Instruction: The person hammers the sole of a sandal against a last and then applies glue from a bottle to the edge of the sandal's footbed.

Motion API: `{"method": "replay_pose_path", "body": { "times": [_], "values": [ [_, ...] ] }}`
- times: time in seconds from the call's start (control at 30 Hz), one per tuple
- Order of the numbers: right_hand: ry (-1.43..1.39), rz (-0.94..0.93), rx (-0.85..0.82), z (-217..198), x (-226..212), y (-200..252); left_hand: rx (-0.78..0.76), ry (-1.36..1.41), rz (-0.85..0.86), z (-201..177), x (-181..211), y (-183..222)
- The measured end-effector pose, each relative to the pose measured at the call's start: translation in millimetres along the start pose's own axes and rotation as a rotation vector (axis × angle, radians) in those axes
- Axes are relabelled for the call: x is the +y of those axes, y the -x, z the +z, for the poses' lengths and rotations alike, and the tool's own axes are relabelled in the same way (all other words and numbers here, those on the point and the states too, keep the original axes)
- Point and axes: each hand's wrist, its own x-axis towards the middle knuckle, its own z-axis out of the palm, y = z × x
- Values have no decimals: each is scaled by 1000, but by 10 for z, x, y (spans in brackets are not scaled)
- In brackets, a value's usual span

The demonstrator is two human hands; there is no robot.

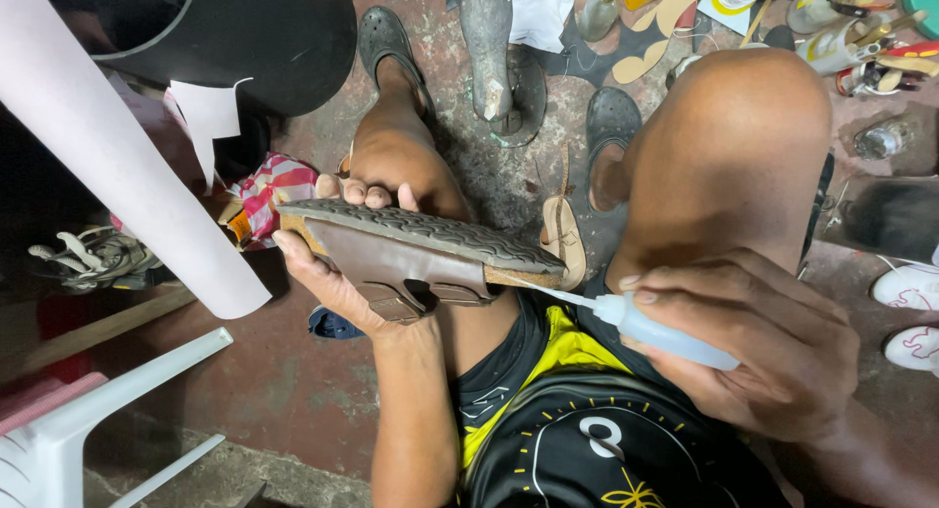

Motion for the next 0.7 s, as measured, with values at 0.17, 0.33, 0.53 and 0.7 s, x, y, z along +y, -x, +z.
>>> {"method": "replay_pose_path", "body": {
  "times": [0.17, 0.33, 0.53, 0.7],
  "values": [
    [-35, 35, 33, 10, 93, 93, 33, -5, -7, 3, 17, 9],
    [-914, 576, 168, 459, 193, 151, 141, -50, 42, 83, -22, 72],
    [-1005, 674, 104, 863, 296, 121, 314, -163, 173, 109, -8, 155],
    [-756, 682, 27, 965, 285, 31, 404, -274, 159, -48, 49, 173]
  ]
}}
